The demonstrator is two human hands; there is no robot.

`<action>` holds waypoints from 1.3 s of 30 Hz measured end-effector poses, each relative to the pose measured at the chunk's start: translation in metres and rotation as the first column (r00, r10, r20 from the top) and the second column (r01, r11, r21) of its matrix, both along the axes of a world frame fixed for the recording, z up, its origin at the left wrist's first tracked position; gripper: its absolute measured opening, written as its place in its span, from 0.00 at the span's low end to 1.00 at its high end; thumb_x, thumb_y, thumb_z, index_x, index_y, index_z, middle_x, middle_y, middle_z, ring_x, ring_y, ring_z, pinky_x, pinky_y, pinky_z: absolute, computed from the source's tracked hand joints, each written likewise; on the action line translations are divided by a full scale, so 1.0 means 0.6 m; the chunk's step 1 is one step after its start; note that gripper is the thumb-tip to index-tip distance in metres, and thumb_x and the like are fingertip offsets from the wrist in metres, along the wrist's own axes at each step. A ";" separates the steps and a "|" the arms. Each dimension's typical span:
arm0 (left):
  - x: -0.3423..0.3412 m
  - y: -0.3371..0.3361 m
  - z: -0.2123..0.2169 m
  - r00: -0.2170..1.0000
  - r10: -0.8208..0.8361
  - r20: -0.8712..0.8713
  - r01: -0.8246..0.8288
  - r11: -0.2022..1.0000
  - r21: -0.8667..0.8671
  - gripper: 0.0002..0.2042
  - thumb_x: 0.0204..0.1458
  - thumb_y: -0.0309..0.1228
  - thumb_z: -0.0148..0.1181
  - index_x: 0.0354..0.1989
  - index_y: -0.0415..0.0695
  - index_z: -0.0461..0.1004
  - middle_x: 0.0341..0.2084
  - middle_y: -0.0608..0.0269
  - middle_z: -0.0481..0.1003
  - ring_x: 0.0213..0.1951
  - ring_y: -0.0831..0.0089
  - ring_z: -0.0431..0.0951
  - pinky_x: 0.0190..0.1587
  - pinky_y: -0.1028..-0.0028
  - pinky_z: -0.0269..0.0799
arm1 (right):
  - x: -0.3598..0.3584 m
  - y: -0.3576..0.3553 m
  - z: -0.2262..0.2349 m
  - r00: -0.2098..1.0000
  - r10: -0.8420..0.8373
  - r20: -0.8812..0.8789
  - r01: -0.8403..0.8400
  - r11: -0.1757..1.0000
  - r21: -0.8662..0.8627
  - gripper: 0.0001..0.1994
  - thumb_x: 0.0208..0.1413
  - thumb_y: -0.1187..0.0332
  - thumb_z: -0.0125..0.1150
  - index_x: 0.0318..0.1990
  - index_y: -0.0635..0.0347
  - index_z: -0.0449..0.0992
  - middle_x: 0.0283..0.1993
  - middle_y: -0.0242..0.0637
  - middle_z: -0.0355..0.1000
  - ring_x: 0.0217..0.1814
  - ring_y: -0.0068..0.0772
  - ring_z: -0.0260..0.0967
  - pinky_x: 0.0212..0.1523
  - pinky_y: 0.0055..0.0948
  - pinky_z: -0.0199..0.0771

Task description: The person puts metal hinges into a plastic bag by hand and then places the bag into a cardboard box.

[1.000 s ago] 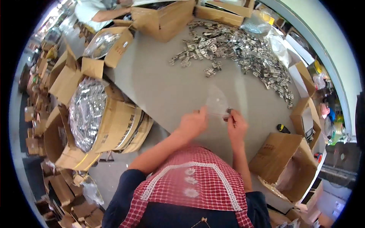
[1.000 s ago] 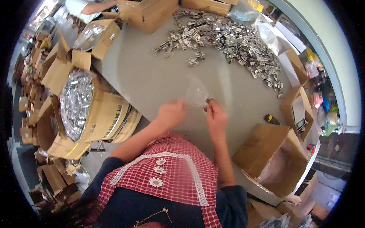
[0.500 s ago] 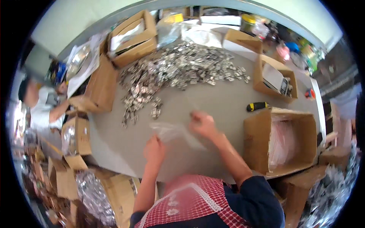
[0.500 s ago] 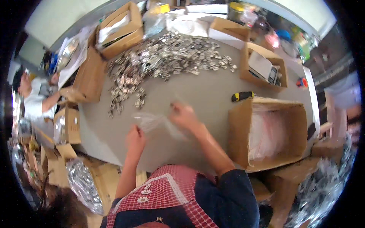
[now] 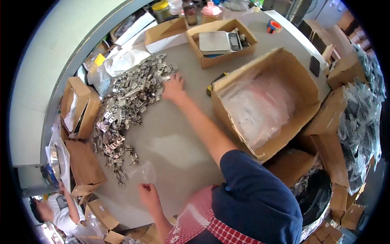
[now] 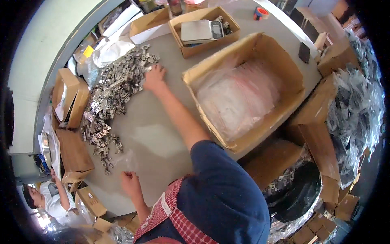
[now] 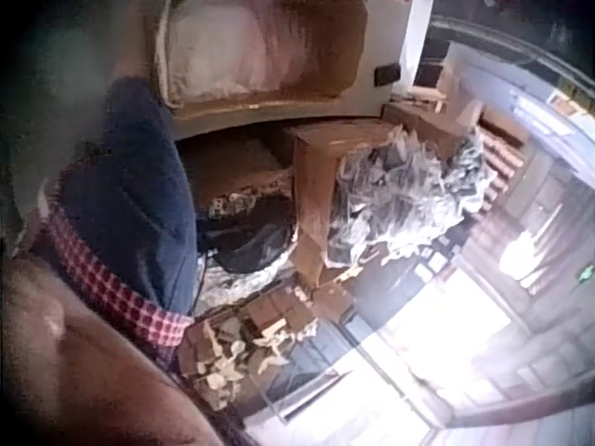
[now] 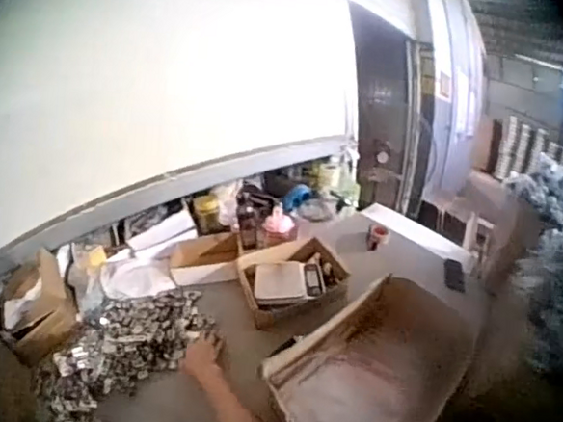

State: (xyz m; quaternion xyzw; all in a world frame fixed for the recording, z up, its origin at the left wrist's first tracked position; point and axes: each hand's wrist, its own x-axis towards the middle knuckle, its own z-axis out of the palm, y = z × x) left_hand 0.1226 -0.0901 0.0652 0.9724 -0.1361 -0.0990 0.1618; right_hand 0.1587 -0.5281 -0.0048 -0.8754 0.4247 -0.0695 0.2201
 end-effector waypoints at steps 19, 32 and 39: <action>-0.097 -0.026 -0.077 0.981 -0.170 0.091 0.169 0.986 0.010 0.10 0.52 0.36 0.54 0.36 0.43 0.67 0.25 0.51 0.77 0.28 0.50 0.79 0.31 0.54 0.72 | -0.257 0.267 -0.013 0.871 0.252 0.423 -0.264 0.964 -0.029 0.12 0.54 0.61 0.52 0.33 0.61 0.76 0.28 0.46 0.74 0.32 0.54 0.72 0.35 0.46 0.70; -0.129 -0.019 -0.085 0.987 -0.060 0.150 0.070 0.996 -0.061 0.11 0.51 0.38 0.55 0.37 0.46 0.67 0.22 0.55 0.77 0.26 0.54 0.78 0.29 0.56 0.71 | -0.373 0.320 0.064 0.921 -0.074 0.383 -0.326 0.395 0.859 0.10 0.50 0.66 0.54 0.22 0.60 0.72 0.18 0.28 0.64 0.17 0.17 0.57 0.16 0.22 0.52; -0.152 -0.046 -0.091 0.968 -0.189 0.166 0.204 0.976 -0.082 0.10 0.50 0.35 0.57 0.35 0.44 0.67 0.18 0.55 0.76 0.22 0.54 0.78 0.26 0.57 0.72 | -0.347 0.394 0.024 0.901 -0.224 0.373 -0.290 0.330 0.898 0.08 0.52 0.69 0.58 0.24 0.63 0.76 0.16 0.27 0.63 0.14 0.17 0.57 0.15 0.20 0.52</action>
